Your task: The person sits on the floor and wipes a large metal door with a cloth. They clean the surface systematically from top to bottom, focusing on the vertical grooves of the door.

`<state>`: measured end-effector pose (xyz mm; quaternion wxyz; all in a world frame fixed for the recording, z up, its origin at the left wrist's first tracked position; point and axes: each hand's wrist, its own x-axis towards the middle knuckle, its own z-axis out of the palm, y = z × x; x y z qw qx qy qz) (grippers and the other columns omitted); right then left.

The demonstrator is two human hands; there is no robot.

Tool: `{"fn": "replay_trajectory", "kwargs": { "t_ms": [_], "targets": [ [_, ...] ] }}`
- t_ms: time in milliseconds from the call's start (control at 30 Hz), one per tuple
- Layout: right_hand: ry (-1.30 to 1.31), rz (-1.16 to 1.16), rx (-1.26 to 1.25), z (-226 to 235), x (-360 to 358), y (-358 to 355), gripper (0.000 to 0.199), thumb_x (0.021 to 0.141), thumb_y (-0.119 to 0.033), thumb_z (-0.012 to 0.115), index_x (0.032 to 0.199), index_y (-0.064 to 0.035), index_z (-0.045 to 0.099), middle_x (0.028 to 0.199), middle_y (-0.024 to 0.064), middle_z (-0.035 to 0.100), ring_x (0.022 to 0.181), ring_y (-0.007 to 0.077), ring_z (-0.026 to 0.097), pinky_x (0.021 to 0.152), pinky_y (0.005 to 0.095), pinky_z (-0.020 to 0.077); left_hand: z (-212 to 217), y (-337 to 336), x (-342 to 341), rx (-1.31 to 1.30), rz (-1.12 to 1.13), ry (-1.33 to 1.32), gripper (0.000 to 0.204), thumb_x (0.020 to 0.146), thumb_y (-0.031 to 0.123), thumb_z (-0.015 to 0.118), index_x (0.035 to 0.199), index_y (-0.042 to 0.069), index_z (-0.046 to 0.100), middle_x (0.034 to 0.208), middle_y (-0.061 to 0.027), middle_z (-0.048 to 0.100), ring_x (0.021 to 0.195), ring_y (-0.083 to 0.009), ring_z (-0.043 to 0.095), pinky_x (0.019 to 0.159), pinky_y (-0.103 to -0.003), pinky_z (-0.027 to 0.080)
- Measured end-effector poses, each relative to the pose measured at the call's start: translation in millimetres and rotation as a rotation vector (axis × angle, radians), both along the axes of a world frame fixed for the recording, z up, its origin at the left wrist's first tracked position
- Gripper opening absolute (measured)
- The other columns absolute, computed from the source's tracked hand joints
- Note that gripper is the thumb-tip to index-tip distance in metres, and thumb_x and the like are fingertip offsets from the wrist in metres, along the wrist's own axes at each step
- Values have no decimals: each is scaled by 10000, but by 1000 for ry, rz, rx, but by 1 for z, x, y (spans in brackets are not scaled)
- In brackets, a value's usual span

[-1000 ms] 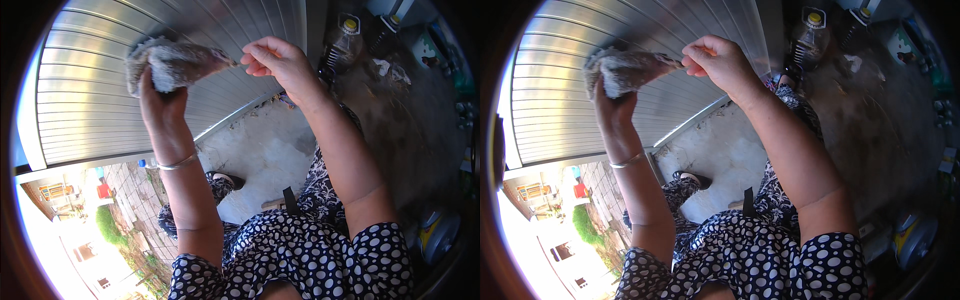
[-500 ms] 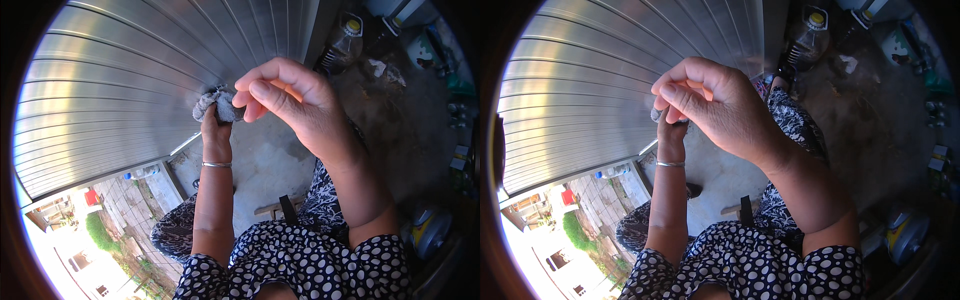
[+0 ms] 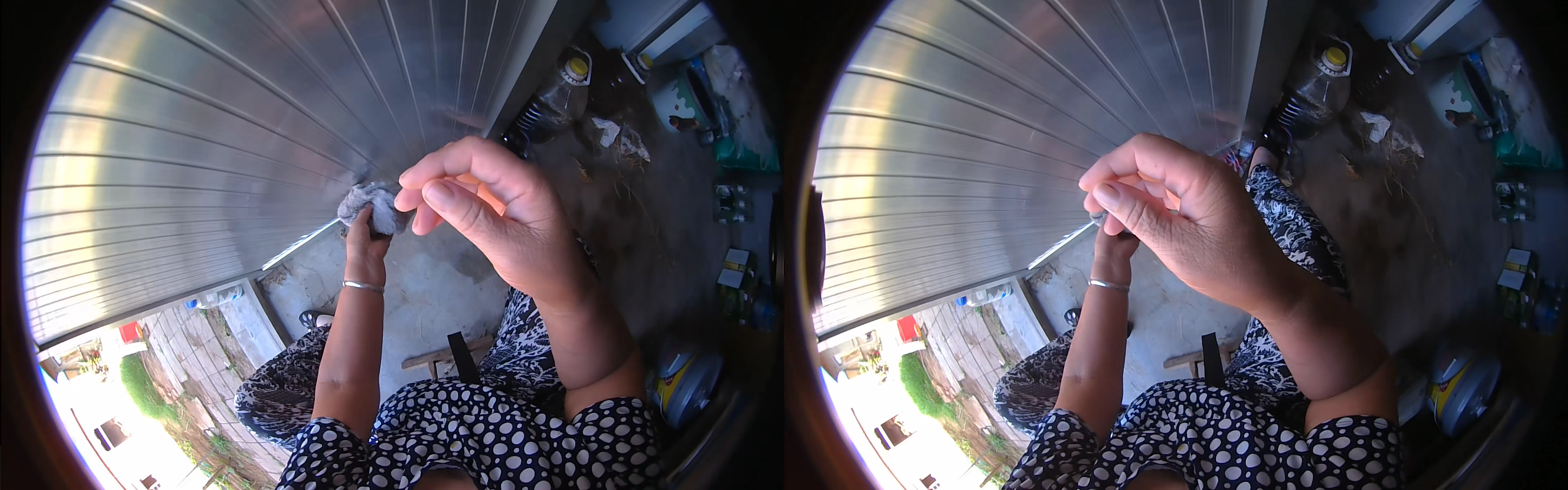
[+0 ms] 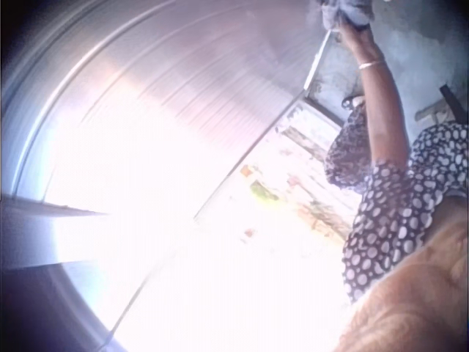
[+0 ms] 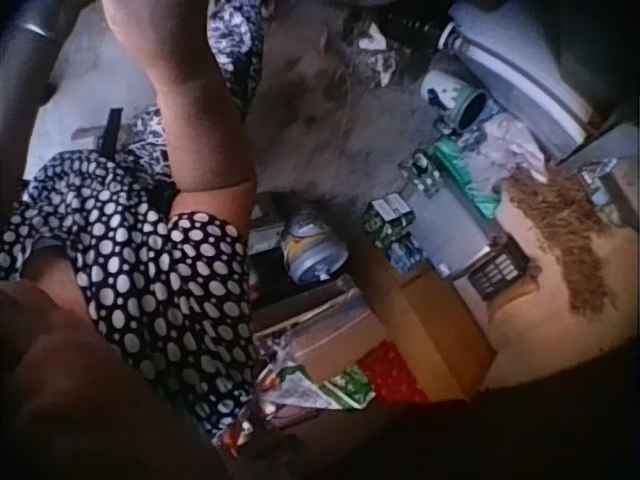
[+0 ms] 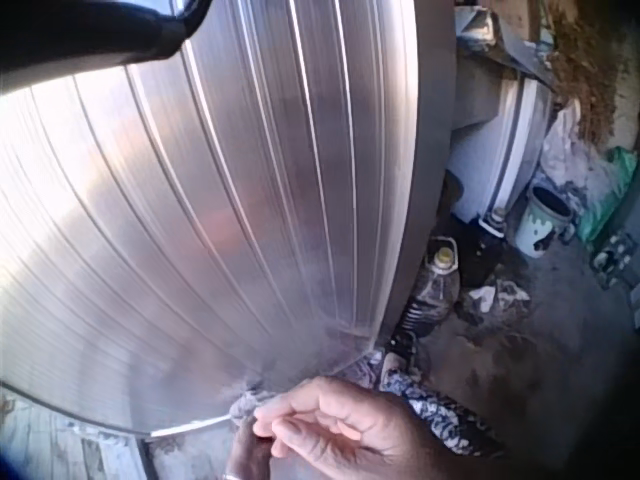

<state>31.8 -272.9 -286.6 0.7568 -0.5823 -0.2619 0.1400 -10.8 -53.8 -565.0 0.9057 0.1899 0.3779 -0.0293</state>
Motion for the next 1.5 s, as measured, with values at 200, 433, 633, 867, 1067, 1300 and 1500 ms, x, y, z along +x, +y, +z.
{"fn": "replay_trajectory", "kwargs": {
  "t_ms": [200, 433, 633, 867, 1067, 1300, 1500],
  "targets": [
    [-380, -57, -420, -22, -6, 18, 165, 889, -147, 632, 960, -4, 587, 904, 126, 651, 800, 250, 664, 685, 328, 535, 106, -14, -41, 224, -55, -95, 297, 912, 70, 557, 1205, 38, 526, 1139, -100, 607, 1065, -256, 590, 936, -404, 484],
    [-311, 277, -710, -57, -13, 37, 444, 919, -440, 553, 1084, -30, 591, 940, 155, 651, 811, 277, 658, 734, 352, 520, 222, 13, -64, 524, 47, -480, 399, 887, 112, 627, 1252, 13, 504, 1183, -118, 598, 1112, -260, 574, 978, -424, 458],
    [572, 521, 187, -70, -25, 72, 789, 888, -676, 391, 1373, -55, 410, 1250, 73, 550, 1150, 175, 523, 973, 353, 430, 264, 21, -93, 648, -204, -631, 715, 790, 131, 758, 1364, 40, 342, 1246, -87, 551, 1162, -225, 538, 1007, -359, 427],
    [446, 510, 99, -74, -66, 91, 1064, 776, -649, 624, 1459, 27, 167, 1410, 154, 345, 1315, 228, 342, 1097, 364, 278, 230, 28, -132, 827, -391, -467, 703, 845, 111, 713, 1414, 54, 303, 1271, -84, 515, 1207, -173, 473, 1020, -329, 396],
    [297, 494, 63, -75, -55, 97, 1185, 688, -710, 653, 1464, 22, 138, 1444, 161, 301, 1370, 253, 260, 1132, 398, 199, 234, 25, -120, 1038, -387, -441, 726, 873, 152, 687, 1442, 57, 245, 1291, -84, 492, 1213, -184, 475, 1014, -341, 408],
    [-91, 458, -135, -69, -77, 114, 926, 738, -335, 808, 1445, -62, 277, 1397, 135, 400, 1302, 238, 385, 1088, 377, 303, 234, 43, -139, 921, -272, -416, 664, 872, 231, 694, 1390, 48, 321, 1277, -95, 505, 1199, -188, 473, 1009, -346, 408],
    [-166, 187, -193, -35, -87, 137, 488, 836, -135, 706, 1268, -19, 509, 1231, 119, 559, 1151, 219, 529, 999, 344, 398, 251, 51, -159, 801, -89, -526, 651, 896, 327, 659, 1367, 15, 336, 1269, -106, 502, 1215, -200, 457, 1029, -367, 374]
  ]
}}
